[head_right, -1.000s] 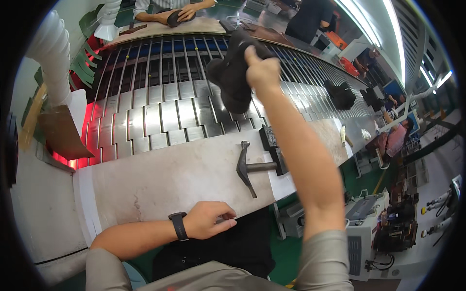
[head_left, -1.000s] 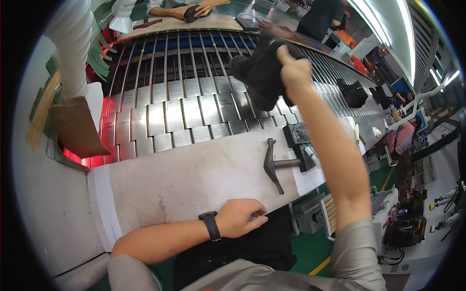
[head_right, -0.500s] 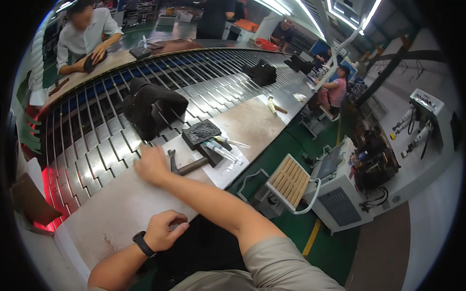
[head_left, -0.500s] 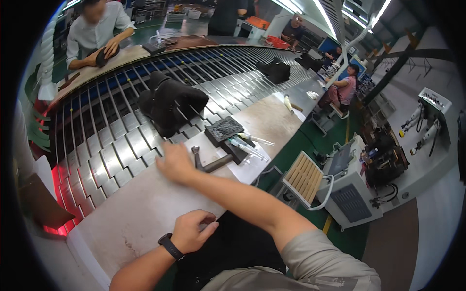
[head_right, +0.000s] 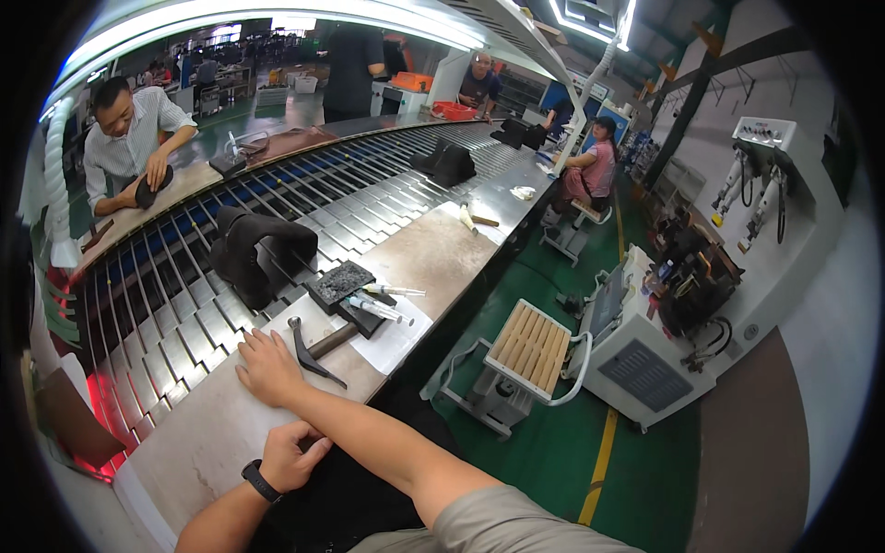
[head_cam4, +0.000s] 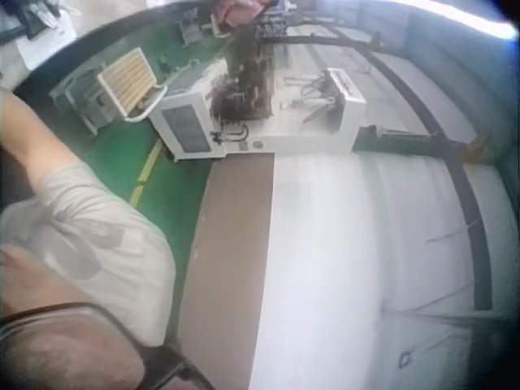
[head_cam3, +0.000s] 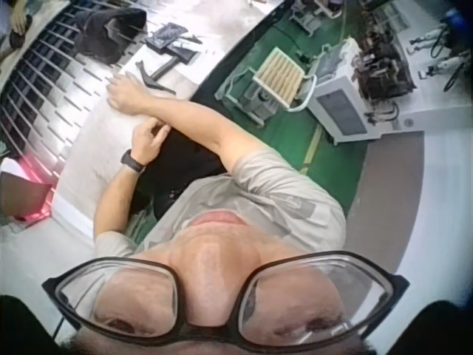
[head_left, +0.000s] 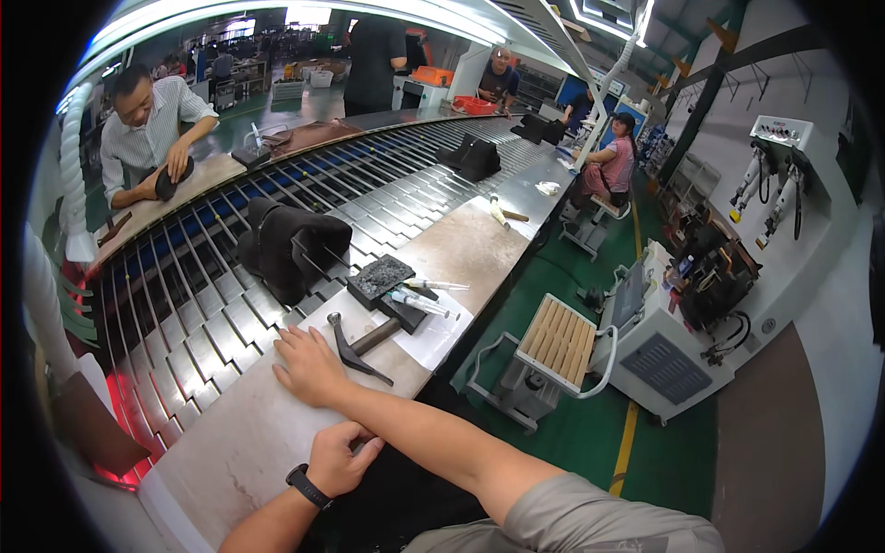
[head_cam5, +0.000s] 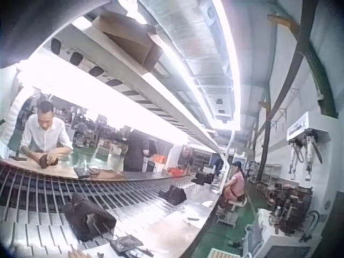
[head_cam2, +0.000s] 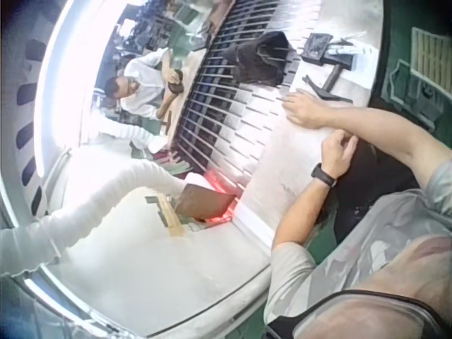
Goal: The person attaches a sole to a boot upper by pressing them together by hand and places the boot onto a conveyor belt. The person then takes another sole and boot upper from the conveyor belt and presses the sole onto the boot by hand.
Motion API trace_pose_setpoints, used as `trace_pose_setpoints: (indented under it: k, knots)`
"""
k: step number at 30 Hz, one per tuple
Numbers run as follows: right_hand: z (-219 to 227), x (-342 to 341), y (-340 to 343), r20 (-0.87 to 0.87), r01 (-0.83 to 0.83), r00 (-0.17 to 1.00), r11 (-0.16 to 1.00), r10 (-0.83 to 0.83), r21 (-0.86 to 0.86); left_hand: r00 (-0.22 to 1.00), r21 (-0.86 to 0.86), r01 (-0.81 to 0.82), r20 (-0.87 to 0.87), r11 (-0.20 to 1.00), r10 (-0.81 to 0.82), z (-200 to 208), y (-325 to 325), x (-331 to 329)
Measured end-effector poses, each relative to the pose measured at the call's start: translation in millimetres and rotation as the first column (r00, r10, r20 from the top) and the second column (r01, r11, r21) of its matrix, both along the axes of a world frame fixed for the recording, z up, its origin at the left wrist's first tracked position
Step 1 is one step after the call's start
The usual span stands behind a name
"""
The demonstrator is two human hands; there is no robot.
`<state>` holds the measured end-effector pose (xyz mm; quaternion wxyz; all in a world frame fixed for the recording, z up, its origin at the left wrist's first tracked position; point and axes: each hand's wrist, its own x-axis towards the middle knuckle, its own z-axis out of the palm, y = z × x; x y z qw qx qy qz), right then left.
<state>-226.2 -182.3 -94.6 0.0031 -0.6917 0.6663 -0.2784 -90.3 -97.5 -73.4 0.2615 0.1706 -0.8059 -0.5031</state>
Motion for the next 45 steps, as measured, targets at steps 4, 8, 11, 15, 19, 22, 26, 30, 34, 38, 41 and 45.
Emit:
trace_pose_setpoints:
  k: [4, 8, 11, 15, 19, 22, 26, 30, 34, 38, 41, 45]
  knots:
    - [-0.2, -1.3, -2.7, 0.003, 0.007, 1.0, 1.0, -0.007, -0.03, 1.0, -0.004, 0.0, 0.024, 1.0, 0.0, -0.2, -0.5, 1.5]
    - [-0.7, -0.9, -2.2, 0.013, 0.007, 1.0, 0.999, -0.007, -0.032, 1.0, 0.009, 0.007, 0.023, 1.0, -0.007, 8.9, 1.2, 0.5]
    - [-0.7, 1.9, -1.4, 0.013, 0.003, 1.0, 0.999, -0.002, -0.054, 1.0, -0.009, -0.009, -0.017, 1.0, 0.008, 5.1, 1.0, 1.2]
    - [4.5, 0.4, -0.5, 0.025, -0.011, 1.0, 1.0, 0.012, -0.023, 0.998, -0.02, -0.007, 0.057, 1.0, 0.008, 8.2, 0.2, 3.5]
    - [7.1, 1.3, 1.4, 0.043, -0.026, 0.999, 1.0, 0.025, 0.009, 0.999, -0.039, -0.018, 0.035, 0.999, 0.019, 4.8, 1.0, 4.5]
    - [2.6, 5.2, -3.7, -0.008, -0.016, 1.0, 0.992, 0.016, -0.128, 1.0, -0.057, -0.016, 0.022, 0.998, 0.017, 4.7, 1.8, 3.9]
    - [9.3, 5.1, -11.5, -0.052, -0.036, 0.998, 0.998, 0.033, -0.058, 0.998, -0.078, -0.007, 0.056, 0.997, 0.011, 9.5, 2.2, 7.0]
    - [23.2, 4.1, -21.4, -0.035, -0.044, 0.998, 0.986, 0.05, 0.16, 1.0, -0.063, -0.003, 0.031, 0.998, 0.005, 9.7, 3.0, 7.7]
    - [23.3, 4.6, -21.7, -0.025, -0.037, 0.999, 0.991, 0.041, 0.131, 1.0, -0.069, -0.003, 0.028, 0.998, 0.005, 11.4, 3.3, 9.1]
    - [25.0, 5.8, -21.6, -0.03, -0.027, 0.999, 0.989, 0.032, 0.142, 1.0, -0.076, 0.004, 0.029, 0.997, -0.002, 8.3, 3.4, 9.8]
    - [23.9, 8.6, -20.5, -0.028, -0.018, 0.999, 0.993, 0.021, 0.113, 1.0, -0.079, 0.001, 0.029, 0.997, 0.001, 7.0, 3.1, 11.6]
    - [23.8, 9.4, -20.7, -0.048, -0.019, 0.999, 0.991, 0.026, 0.132, 0.999, -0.074, 0.002, 0.037, 0.997, 0.001, 7.9, 3.7, 13.6]
